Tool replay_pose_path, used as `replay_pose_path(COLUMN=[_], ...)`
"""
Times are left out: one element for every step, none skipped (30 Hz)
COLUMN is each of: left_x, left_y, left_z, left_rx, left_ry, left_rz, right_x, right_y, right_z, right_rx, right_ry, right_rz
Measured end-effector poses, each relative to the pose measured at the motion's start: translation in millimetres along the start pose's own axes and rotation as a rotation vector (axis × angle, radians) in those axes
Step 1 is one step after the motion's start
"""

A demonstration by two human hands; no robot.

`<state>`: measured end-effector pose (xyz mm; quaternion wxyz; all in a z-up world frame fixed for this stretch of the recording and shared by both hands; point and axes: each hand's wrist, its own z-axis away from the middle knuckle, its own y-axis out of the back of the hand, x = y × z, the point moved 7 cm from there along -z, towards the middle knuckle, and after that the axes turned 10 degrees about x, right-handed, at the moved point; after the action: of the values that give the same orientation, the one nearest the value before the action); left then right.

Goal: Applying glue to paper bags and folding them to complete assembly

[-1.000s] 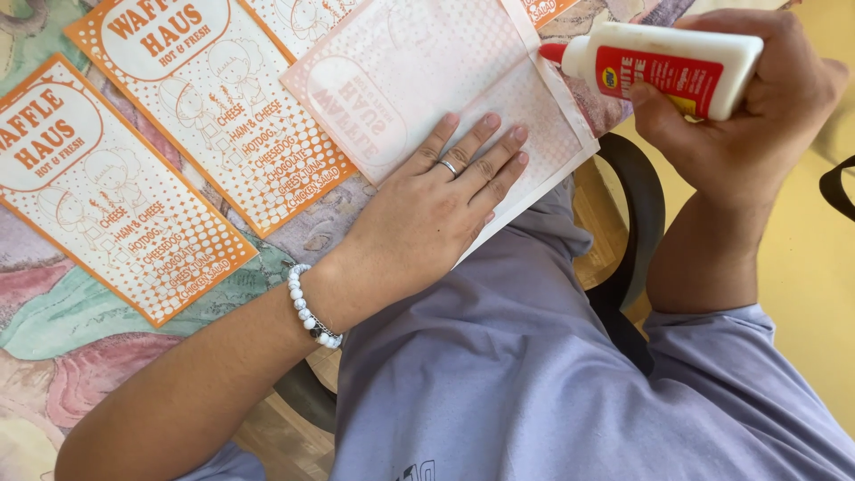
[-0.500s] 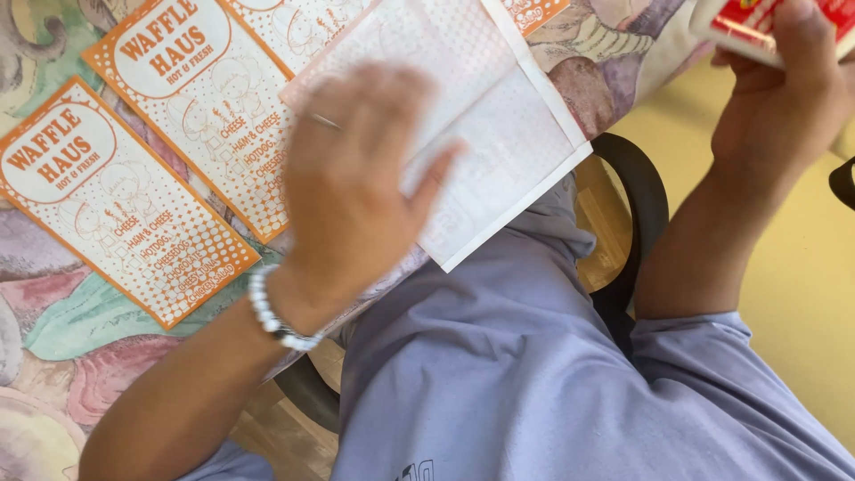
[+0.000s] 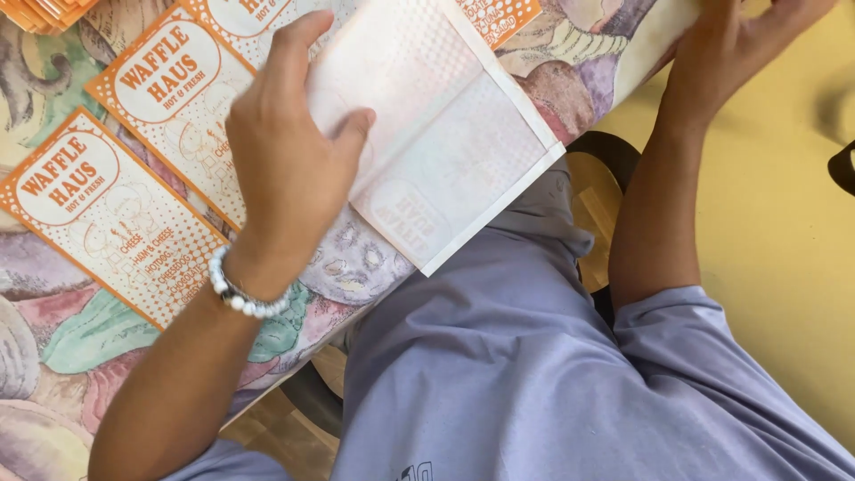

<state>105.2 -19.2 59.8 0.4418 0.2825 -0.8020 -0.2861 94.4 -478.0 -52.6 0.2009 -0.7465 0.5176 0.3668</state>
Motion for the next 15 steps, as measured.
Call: replay_pose_path(left_x=[5.2, 10.3, 16.6, 22.9, 29.4, 32.7, 39.1, 45.7, 47.3, 53.0, 59.0, 59.9, 62.9, 66.0, 66.4], left_y=[4.5, 8.8, 13.4, 15.6, 17.7, 16.5, 13.4, 10.1, 5.9, 2.6, -0.8, -5.6, -10.2, -14.9, -16.3], left_z=[3.8, 7.9, 12.0, 16.5, 20.0, 24.2, 29.9, 35.9, 40.1, 44.2, 48.6, 51.4, 54.8, 58.6, 59.2], left_rx=[-0.005, -0.011, -0.011, -0.040, -0.068, -0.066, -0.098, -0.131, -0.134, -0.132, -0.128, -0.128, -0.140, -0.152, -0.155], left_ry=[0.078, 0.156, 0.154, 0.172, 0.186, 0.182, 0.155, 0.129, 0.126, 0.050, -0.024, -0.025, -0.067, -0.108, -0.108], left_rz=[0.060, 0.121, 0.122, 0.212, 0.302, 0.302, 0.357, 0.412, 0.416, 0.368, 0.321, 0.325, 0.303, 0.281, 0.281], right_x=[-9.9, -19.8, -53.3, -89.9, -126.6, -132.2, -132.2, -133.5, -136.1, -129.4, -124.0, -127.9, -128.7, -130.6, -136.0], right_y=[9.7, 19.0, 21.3, 20.7, 19.6, 28.7, 30.2, 31.7, 43.5, 46.4, 49.6, 54.5, 54.2, 54.3, 53.2], right_z=[2.3, 5.0, 9.0, 14.0, 18.6, 25.6, 35.2, 46.8, 55.8, 70.6, 87.2, 95.1, 110.3, 126.1, 132.2], right_rx=[0.006, 0.011, 0.012, -0.027, -0.062, -0.058, -0.189, -0.325, -0.322, -0.462, -0.605, -0.603, -0.680, -0.756, -0.754], right_ry=[0.063, 0.125, 0.126, 0.166, 0.209, 0.211, 0.112, 0.019, 0.020, -0.143, -0.302, -0.300, -0.425, -0.551, -0.554], right_rz=[0.092, 0.183, 0.182, 0.127, 0.070, 0.068, -0.029, -0.140, -0.136, -0.157, -0.178, -0.175, -0.268, -0.360, -0.360])
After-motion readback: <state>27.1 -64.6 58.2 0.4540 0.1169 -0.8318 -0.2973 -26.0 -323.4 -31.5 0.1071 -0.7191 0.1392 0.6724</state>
